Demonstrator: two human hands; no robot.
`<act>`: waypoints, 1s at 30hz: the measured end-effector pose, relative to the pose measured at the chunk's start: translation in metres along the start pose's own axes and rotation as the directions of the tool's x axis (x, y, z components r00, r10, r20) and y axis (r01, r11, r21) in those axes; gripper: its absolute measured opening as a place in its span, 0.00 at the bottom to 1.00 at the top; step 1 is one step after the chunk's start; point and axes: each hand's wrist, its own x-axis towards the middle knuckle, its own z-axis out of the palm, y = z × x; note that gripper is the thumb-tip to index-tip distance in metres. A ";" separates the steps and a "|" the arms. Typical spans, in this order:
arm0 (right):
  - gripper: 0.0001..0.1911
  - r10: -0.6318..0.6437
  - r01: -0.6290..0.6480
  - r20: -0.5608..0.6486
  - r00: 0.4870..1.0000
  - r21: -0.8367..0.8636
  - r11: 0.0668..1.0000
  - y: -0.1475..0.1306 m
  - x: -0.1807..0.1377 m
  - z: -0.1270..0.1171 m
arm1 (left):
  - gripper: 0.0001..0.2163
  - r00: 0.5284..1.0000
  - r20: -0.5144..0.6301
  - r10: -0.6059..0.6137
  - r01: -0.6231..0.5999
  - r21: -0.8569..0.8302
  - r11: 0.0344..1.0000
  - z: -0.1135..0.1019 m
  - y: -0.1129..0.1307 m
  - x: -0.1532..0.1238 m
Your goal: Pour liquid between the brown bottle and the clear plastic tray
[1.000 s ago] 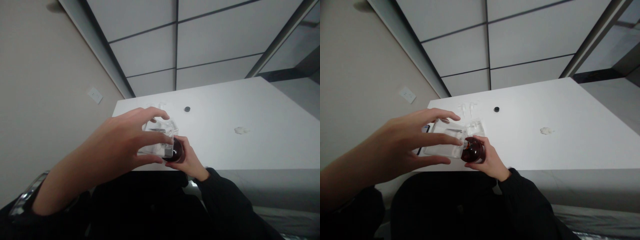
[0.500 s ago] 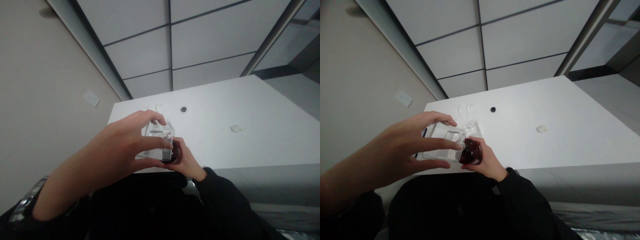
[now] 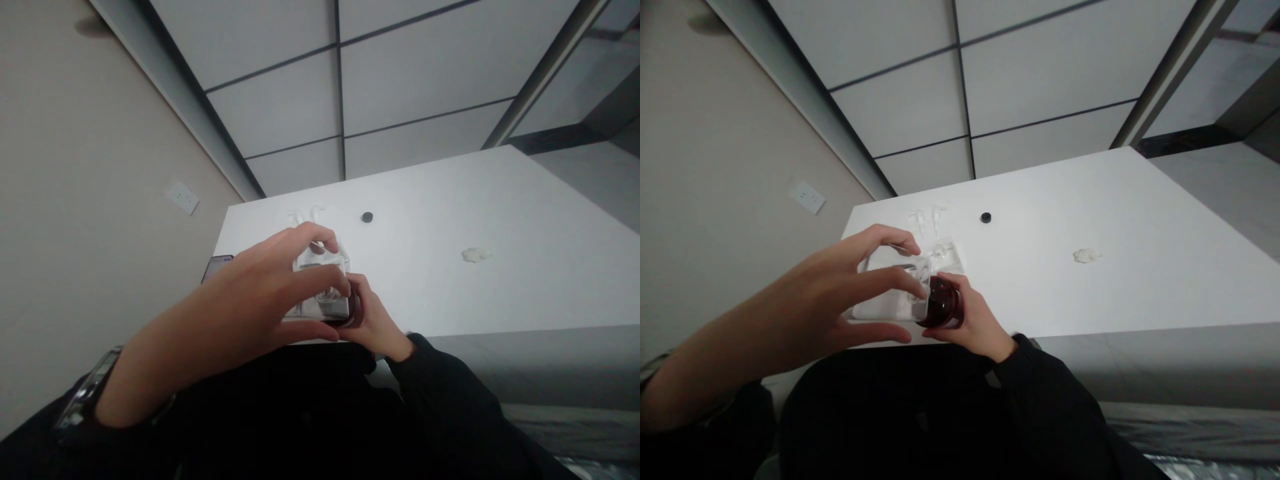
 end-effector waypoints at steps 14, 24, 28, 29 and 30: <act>0.46 0.022 -0.022 -0.023 0.999 -0.013 1.000 -0.004 0.001 0.001 | 0.20 1.000 -0.004 -0.003 0.003 -0.009 1.000 0.003 0.006 0.014; 0.45 0.053 -0.054 -0.042 0.998 -0.020 0.998 -0.009 -0.001 0.002 | 0.23 0.999 0.040 0.004 -0.002 -0.041 0.999 0.000 0.009 0.021; 0.44 0.037 -0.040 -0.050 0.998 -0.044 0.998 -0.011 0.000 0.001 | 0.24 0.998 0.055 0.004 -0.002 -0.043 0.999 -0.001 0.010 0.024; 0.44 0.037 -0.039 -0.045 0.998 -0.048 0.998 -0.011 0.000 0.001 | 0.24 0.998 0.061 0.006 -0.003 -0.041 0.999 -0.001 0.010 0.025; 0.44 0.039 -0.040 -0.039 0.998 -0.050 0.998 -0.012 0.001 0.001 | 0.24 0.998 0.066 0.008 -0.006 -0.038 0.999 -0.001 0.011 0.026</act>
